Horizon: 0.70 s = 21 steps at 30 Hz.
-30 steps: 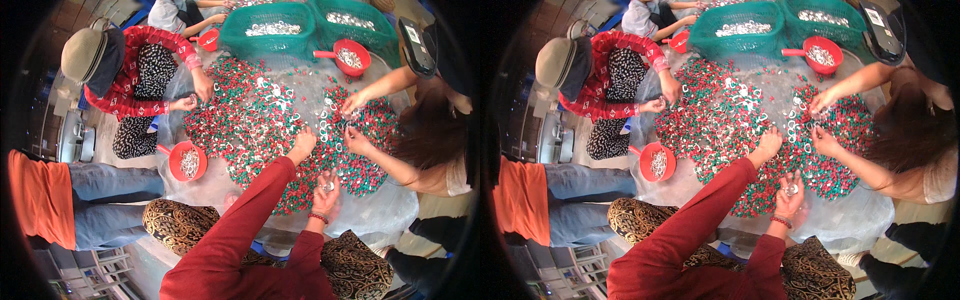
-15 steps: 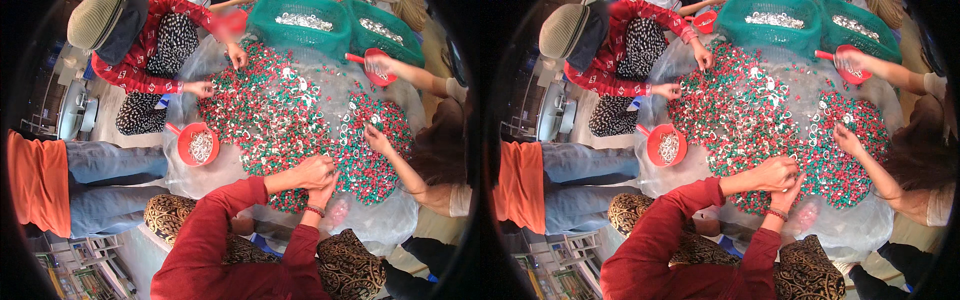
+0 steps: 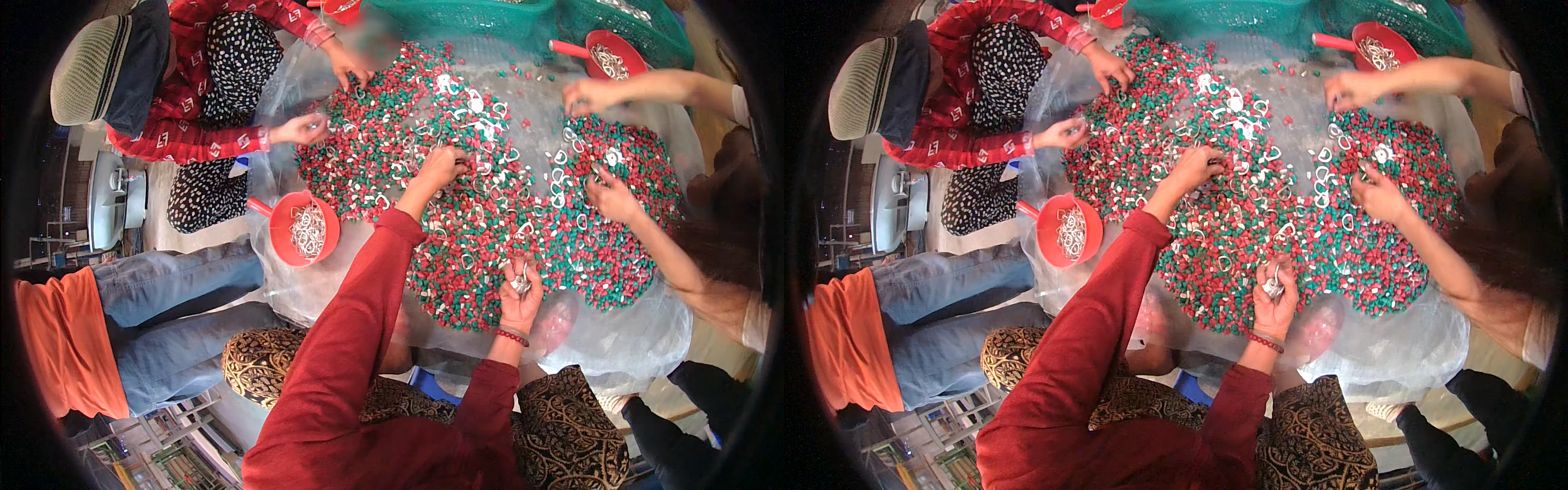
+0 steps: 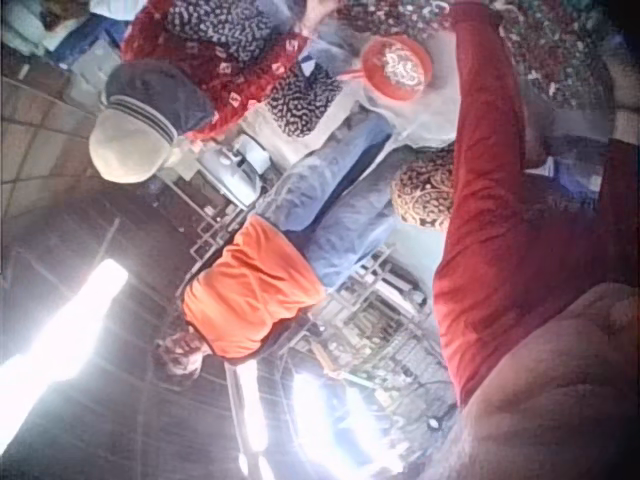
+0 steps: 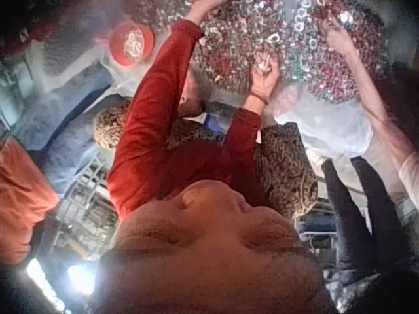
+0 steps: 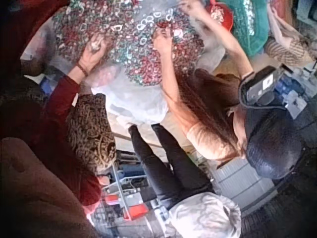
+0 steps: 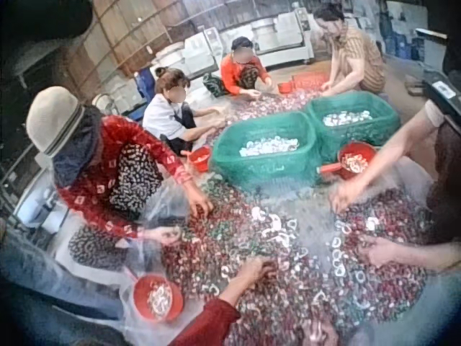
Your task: The person sits at a table with several others and sorts a large pile of red, green, and white plastic bottle caps by hand. They pick caps from the central pile and place them into red bowls or green baskets. The task continues throughout the clip with repetitive hand motions.
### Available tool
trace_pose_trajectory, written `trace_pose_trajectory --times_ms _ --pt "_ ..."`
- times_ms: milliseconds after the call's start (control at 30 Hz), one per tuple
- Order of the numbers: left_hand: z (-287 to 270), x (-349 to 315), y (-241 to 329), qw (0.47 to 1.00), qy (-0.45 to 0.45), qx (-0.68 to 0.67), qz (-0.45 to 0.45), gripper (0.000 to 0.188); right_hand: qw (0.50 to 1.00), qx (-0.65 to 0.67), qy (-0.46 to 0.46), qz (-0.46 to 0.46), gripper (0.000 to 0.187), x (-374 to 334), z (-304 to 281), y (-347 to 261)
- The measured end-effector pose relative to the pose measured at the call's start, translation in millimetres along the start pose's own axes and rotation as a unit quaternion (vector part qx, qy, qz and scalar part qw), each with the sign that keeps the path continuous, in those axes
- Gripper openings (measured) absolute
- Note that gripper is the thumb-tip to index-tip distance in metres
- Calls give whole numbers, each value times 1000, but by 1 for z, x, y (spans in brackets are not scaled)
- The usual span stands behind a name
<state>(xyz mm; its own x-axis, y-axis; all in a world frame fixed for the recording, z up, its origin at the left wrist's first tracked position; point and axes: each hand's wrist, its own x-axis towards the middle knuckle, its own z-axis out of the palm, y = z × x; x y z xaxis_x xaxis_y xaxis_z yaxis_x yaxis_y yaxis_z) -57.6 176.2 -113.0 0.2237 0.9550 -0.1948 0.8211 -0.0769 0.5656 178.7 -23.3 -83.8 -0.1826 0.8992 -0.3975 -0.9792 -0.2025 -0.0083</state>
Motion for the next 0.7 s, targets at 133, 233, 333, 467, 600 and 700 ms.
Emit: trace_pose_trajectory --times_ms 133,233,333,467,600,700 --pt "10 -54 -15 995 -10 -94 -45 36 999 -37 30 2 26 -4 1 6" --pt "16 -87 9 985 -91 -128 -73 37 998 -63 26 5 23 -6 4 -1" --pt "24 -126 -3 989 -48 -134 -41 34 997 -59 -14 38 21 -6 13 4" --pt "5 -157 -4 961 14 -236 -144 22 995 -75 -43 57 20 -7 22 5" --pt "-3 -161 -8 916 94 -364 -139 31 990 -106 -69 69 19 -13 24 -3" --pt "-10 -167 -20 939 144 -222 -221 35 991 -128 19 35 21 -22 39 5"
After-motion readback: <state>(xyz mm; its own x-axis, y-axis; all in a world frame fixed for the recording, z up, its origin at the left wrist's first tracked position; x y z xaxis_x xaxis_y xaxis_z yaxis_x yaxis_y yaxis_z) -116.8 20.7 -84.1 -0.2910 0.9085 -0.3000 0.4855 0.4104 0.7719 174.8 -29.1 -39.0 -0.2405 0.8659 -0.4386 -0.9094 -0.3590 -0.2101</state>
